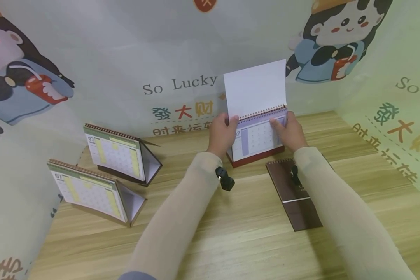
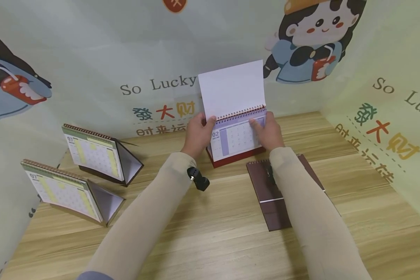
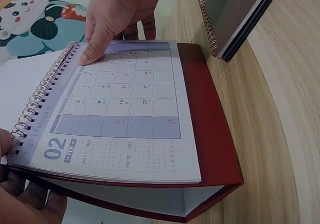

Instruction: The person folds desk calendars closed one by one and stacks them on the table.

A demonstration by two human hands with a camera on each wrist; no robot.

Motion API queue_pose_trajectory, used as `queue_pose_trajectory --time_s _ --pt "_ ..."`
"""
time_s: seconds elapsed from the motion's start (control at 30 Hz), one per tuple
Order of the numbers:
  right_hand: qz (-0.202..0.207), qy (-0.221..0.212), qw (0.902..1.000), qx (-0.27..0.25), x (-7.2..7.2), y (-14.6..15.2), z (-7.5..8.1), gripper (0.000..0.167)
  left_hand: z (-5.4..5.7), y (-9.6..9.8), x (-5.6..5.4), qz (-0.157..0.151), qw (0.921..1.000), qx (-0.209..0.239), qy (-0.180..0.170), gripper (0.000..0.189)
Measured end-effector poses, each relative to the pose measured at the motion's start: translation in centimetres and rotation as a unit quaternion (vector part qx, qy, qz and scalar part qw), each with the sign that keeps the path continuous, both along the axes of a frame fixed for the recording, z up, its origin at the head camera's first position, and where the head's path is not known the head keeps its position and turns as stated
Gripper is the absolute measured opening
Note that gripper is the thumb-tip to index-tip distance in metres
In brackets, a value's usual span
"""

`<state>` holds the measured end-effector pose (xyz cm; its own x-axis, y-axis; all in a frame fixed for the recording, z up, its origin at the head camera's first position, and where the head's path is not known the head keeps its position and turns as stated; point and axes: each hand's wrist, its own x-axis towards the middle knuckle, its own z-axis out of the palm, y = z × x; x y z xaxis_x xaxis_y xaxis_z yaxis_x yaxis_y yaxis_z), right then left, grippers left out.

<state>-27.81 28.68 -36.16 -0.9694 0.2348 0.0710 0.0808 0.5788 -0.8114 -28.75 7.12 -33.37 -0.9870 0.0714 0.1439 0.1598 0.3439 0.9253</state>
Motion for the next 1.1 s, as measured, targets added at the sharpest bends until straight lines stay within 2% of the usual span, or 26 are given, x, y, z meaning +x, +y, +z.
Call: queue_pose_trajectory --time_s 0.13,0.73,1.1 --pt "0.002 0.001 1.0 -0.001 0.08 0.01 0.03 0.069 -0.04 0.05 0.0 -0.003 1.0 0.005 -0.006 0.029" --pt "0.012 0.009 0.9999 -0.004 -0.02 0.01 0.07 0.065 -0.43 -0.17 -0.18 -0.003 0.9993 -0.004 0.038 0.027" --pt "0.01 0.008 0.9999 0.001 0.06 0.05 0.15 0.065 -0.56 -0.4 -0.18 -0.015 0.9982 -0.014 0.057 0.022"
